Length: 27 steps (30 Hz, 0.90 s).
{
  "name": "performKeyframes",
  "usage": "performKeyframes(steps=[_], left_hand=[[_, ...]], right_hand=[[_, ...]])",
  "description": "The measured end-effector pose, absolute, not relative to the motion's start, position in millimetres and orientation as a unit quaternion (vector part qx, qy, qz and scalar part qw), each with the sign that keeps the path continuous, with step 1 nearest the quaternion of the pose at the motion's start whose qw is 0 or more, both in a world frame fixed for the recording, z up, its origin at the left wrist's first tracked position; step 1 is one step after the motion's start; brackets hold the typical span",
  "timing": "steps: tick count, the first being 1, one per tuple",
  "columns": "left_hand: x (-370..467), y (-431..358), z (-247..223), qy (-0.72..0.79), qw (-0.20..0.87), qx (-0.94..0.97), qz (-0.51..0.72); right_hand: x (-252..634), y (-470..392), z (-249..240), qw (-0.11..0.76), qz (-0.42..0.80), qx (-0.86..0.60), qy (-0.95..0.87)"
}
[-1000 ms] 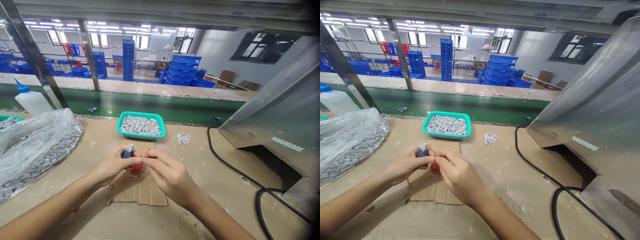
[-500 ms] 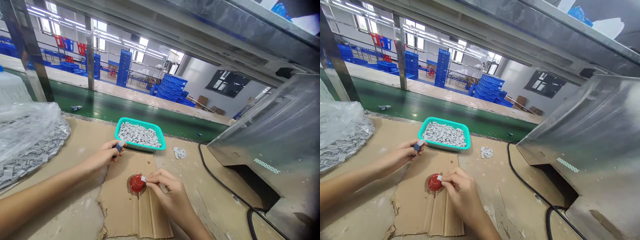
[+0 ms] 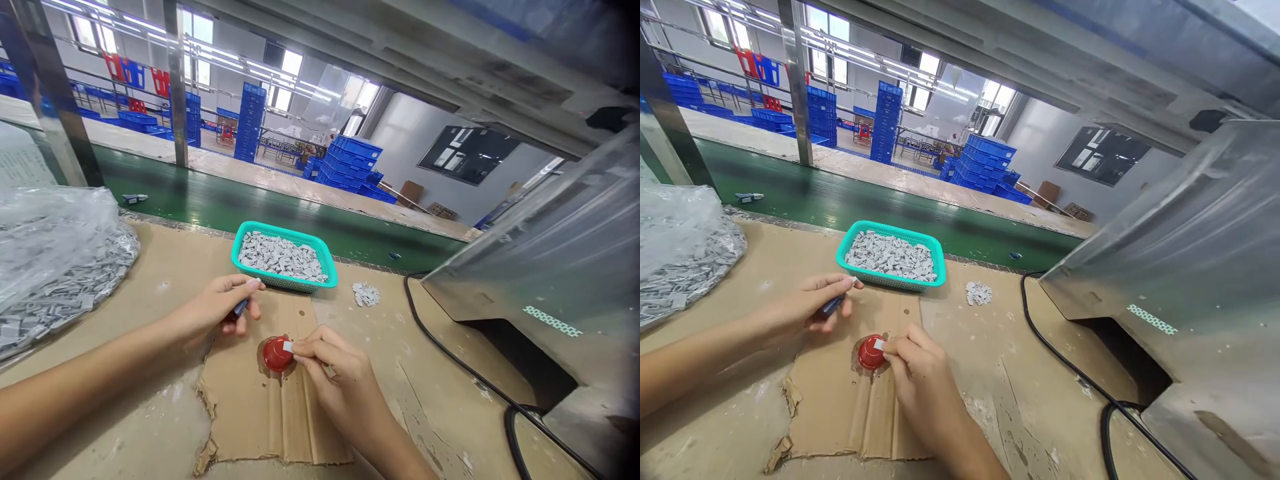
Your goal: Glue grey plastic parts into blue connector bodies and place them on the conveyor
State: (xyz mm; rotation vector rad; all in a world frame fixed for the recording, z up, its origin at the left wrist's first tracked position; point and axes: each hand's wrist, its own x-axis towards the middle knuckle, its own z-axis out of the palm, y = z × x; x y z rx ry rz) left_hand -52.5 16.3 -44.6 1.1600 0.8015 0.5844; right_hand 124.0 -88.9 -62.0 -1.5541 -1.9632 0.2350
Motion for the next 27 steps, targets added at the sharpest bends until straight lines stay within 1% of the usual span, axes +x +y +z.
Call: performKeyframes(steps=[3, 7, 10, 13, 17, 23, 27], left_hand=[[-52.3, 14.6, -42.0, 0.368, 0.749, 0.467, 0.293], [-51.8, 14.4, -37.8, 0.316, 0.814, 0.364, 0.325], [-53.4, 15.1, -36.3, 0.29, 0.85, 0.326, 0.296], [-56.5, 14.8, -37.5, 0.258, 0.87, 0.329, 0.262], [-59.3, 14.4, -39.9, 0.231, 0.866, 0.374, 0.24], [-57.0, 15.4, -37.4, 0.22, 0.855, 0.379, 0.277], [-58.5, 16.5, -36.8, 0.222, 0.839, 0.418, 0.269]], right_hand=[[124.0, -88.6, -62.6, 0.309, 0.092, -0.585, -0.744], [123.1, -90.5, -62.1, 0.291, 0.093, -0.587, -0.749], [121.4, -91.7, -62.8, 0.285, 0.084, -0.591, -0.75], [119.7, -91.6, -61.7, 0.294, 0.077, -0.586, -0.751], [120.4, -88.6, -46.1, 0.316, 0.104, -0.604, -0.724], [121.6, -72.9, 2.0, 0.349, 0.181, -0.634, -0.666], [118.0, -52.3, 22.0, 0.364, 0.226, -0.63, -0.647]])
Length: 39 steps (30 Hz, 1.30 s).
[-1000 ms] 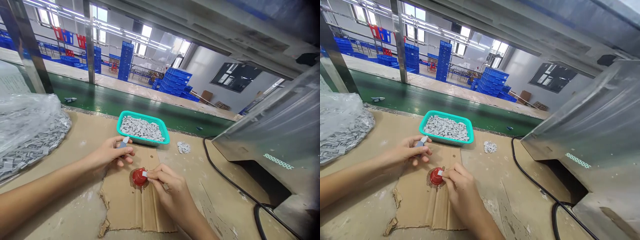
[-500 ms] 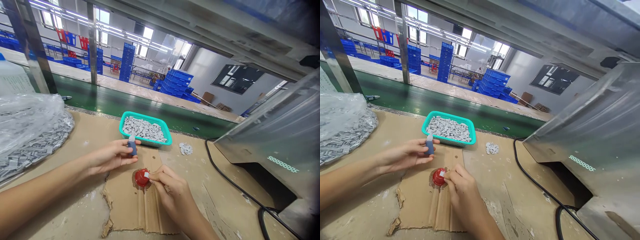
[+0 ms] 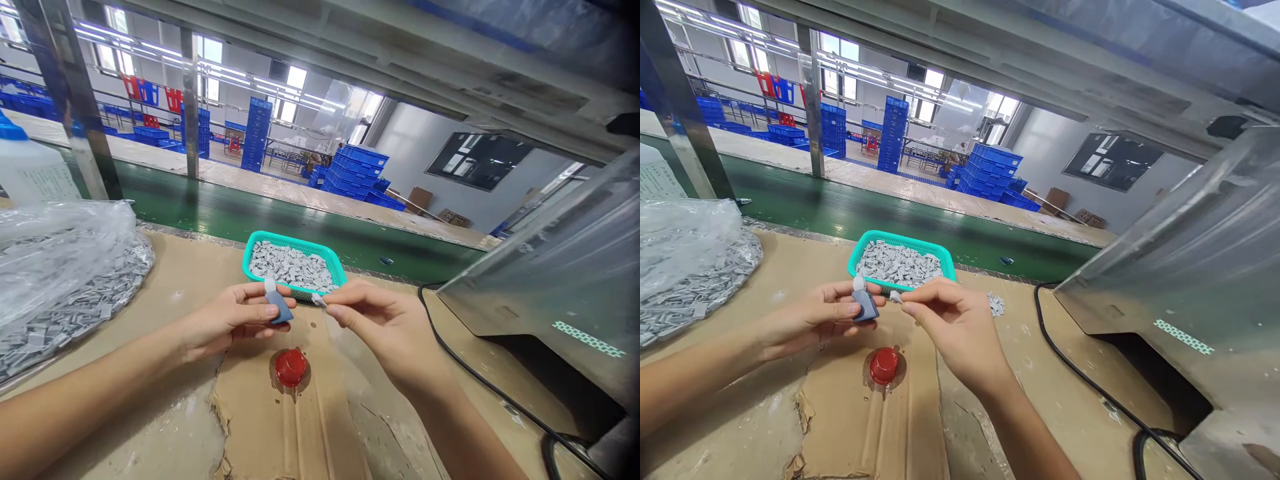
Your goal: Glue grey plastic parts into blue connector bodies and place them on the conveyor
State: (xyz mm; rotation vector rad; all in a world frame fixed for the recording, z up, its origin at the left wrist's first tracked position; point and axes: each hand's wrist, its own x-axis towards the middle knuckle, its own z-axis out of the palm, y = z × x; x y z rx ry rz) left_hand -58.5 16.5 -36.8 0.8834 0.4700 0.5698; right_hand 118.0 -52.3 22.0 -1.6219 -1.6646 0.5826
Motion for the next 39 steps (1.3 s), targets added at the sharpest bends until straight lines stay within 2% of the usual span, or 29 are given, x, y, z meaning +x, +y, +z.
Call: performKeyframes(steps=[5, 11, 15, 24, 34, 39], left_hand=[[-61.6, 18.9, -37.8, 0.208, 0.839, 0.416, 0.284], [-56.9, 20.5, -41.9, 0.249, 0.785, 0.464, 0.325], [-53.3, 20.9, -45.4, 0.266, 0.744, 0.514, 0.334], [-54.0, 18.6, -43.8, 0.272, 0.73, 0.538, 0.323], [-53.5, 13.2, -42.5, 0.267, 0.672, 0.564, 0.399], [-47.2, 6.2, -32.2, 0.229, 0.764, 0.426, 0.427]], right_hand=[[116.9, -33.5, 23.4, 0.36, 0.265, -0.615, -0.65], [115.9, -29.3, 9.6, 0.355, 0.335, -0.635, -0.599], [110.6, -28.0, 4.3, 0.357, 0.331, -0.65, -0.584], [106.1, -26.6, -6.2, 0.322, 0.306, -0.646, -0.621], [104.0, -34.5, -12.6, 0.36, 0.175, -0.571, -0.716], [94.3, -37.8, -22.1, 0.352, -0.005, -0.527, -0.774]])
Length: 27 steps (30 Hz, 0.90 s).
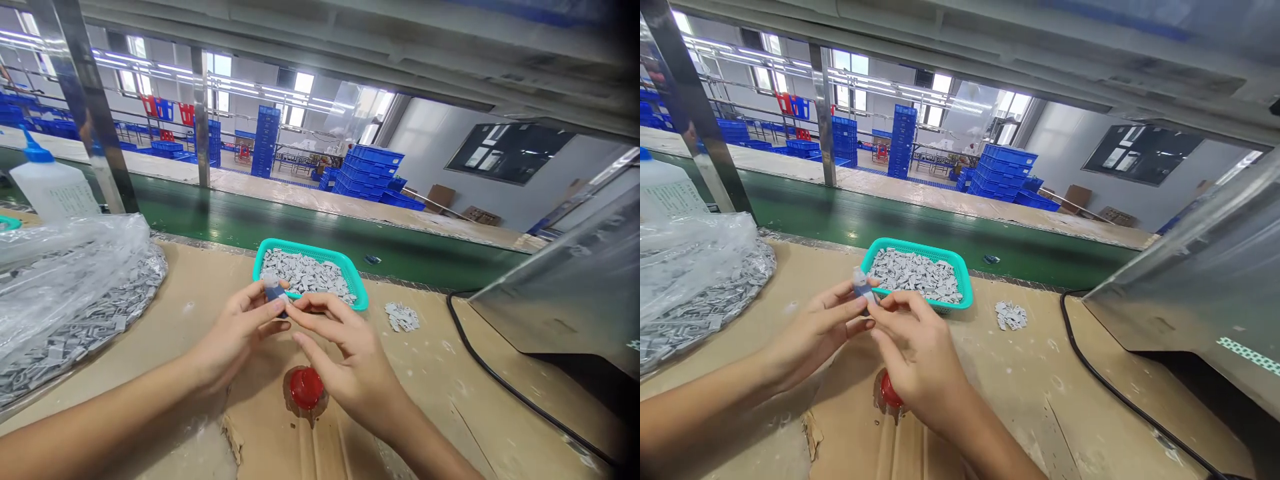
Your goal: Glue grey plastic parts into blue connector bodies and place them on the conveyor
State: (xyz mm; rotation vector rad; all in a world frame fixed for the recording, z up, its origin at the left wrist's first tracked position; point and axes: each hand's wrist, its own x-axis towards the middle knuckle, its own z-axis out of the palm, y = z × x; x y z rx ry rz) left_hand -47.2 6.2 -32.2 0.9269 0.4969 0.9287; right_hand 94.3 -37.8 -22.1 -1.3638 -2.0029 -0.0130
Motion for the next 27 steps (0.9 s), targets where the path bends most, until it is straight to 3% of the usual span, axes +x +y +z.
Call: performKeyframes(steps=[4, 9, 14, 20, 27], left_hand=[[-44.2, 7.1, -23.1, 0.289, 0.764, 0.343, 0.464], [-55.2, 27.8, -22.7, 0.276, 0.751, 0.378, 0.466], [-67.1, 47.7, -26.6, 0.249, 0.752, 0.409, 0.453], [-75.9, 105.1, -29.5, 0.335, 0.539, 0.617, 0.466], [-71.6, 205.6, -61.2, 0.484, 0.176, 0.811, 0.279]], right_hand=[[101.6, -30.5, -28.8, 0.327, -0.088, -0.517, -0.786], [140.9, -11.7, -26.8, 0.292, 0.059, -0.681, -0.669], [165.9, 14.6, -21.7, 0.228, 0.096, -0.74, -0.626], [173.6, 47.1, -22.8, 0.127, 0.169, -0.72, -0.661], [179.2, 50.2, -33.3, 0.157, 0.181, -0.69, -0.683]])
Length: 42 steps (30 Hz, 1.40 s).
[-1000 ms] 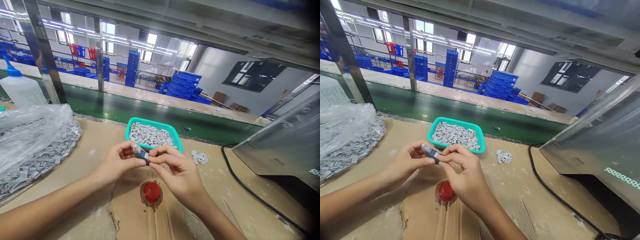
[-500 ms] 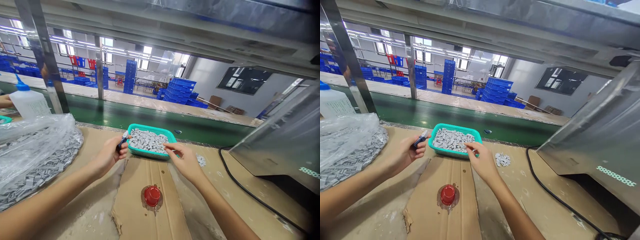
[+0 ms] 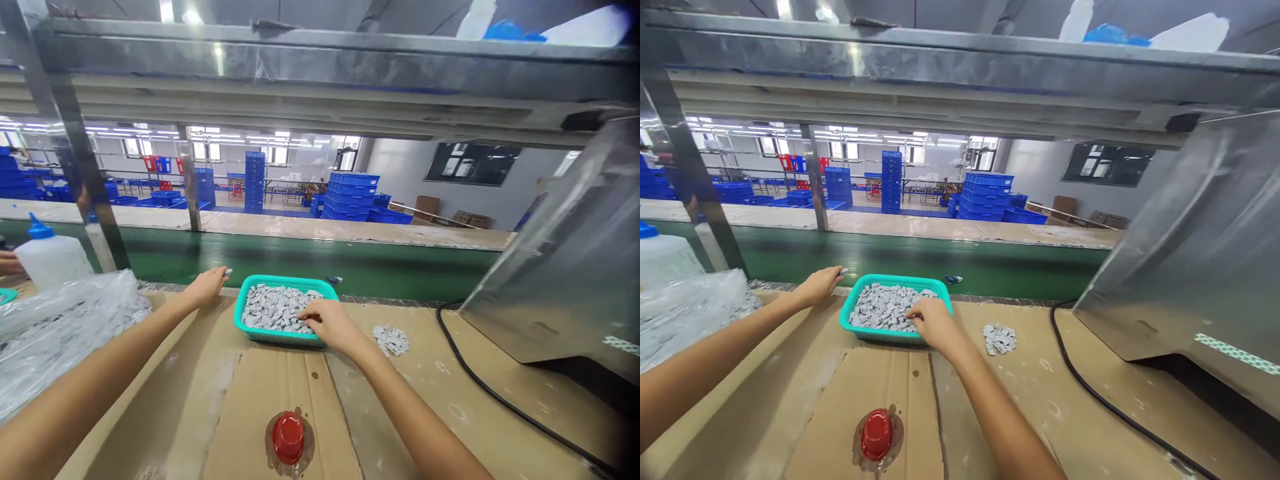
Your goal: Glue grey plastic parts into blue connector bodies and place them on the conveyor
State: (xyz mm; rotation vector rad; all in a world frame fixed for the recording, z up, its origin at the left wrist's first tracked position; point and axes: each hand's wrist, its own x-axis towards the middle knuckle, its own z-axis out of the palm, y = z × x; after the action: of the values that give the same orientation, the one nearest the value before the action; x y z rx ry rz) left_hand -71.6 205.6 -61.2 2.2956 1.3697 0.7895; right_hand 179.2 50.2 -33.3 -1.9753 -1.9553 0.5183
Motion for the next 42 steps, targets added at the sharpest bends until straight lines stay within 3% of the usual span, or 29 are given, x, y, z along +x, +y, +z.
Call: performKeyframes(steps=[4, 8, 14, 17, 22, 27, 35, 42], left_hand=[[-49.6, 232.7, -72.6, 0.498, 0.077, 0.846, 0.177], [-34.7, 247.4, -75.0, 0.476, 0.06, 0.863, 0.159], [-31.5, 235.2, -66.1, 0.54, 0.101, 0.787, 0.28], [-25.4, 193.6, -44.5, 0.469, 0.132, 0.794, 0.364], [-5.6, 102.2, -20.3, 0.277, 0.253, 0.872, 0.313], [1.4, 70.2, -22.0, 0.213, 0.571, 0.708, 0.356], [-11.2, 69.7, -12.4, 0.189, 0.709, 0.595, 0.33], [-10.6, 60.3, -12.2, 0.15, 0.756, 0.559, 0.305]], right_hand=[[184.2, 47.4, -34.3, 0.161, 0.202, -0.677, -0.689], [185.0, 47.1, -37.3, 0.186, 0.215, -0.682, -0.674], [179.9, 41.4, -38.1, 0.23, 0.229, -0.681, -0.656], [177.0, 41.6, -34.3, 0.278, 0.232, -0.687, -0.63], [164.9, 40.1, -22.0, 0.322, 0.28, -0.665, -0.614], [146.3, 26.0, -10.0, 0.319, 0.288, -0.616, -0.66], [140.6, 9.4, 2.9, 0.368, 0.086, -0.57, -0.73], [141.2, -0.3, 6.7, 0.341, -0.066, -0.502, -0.792]])
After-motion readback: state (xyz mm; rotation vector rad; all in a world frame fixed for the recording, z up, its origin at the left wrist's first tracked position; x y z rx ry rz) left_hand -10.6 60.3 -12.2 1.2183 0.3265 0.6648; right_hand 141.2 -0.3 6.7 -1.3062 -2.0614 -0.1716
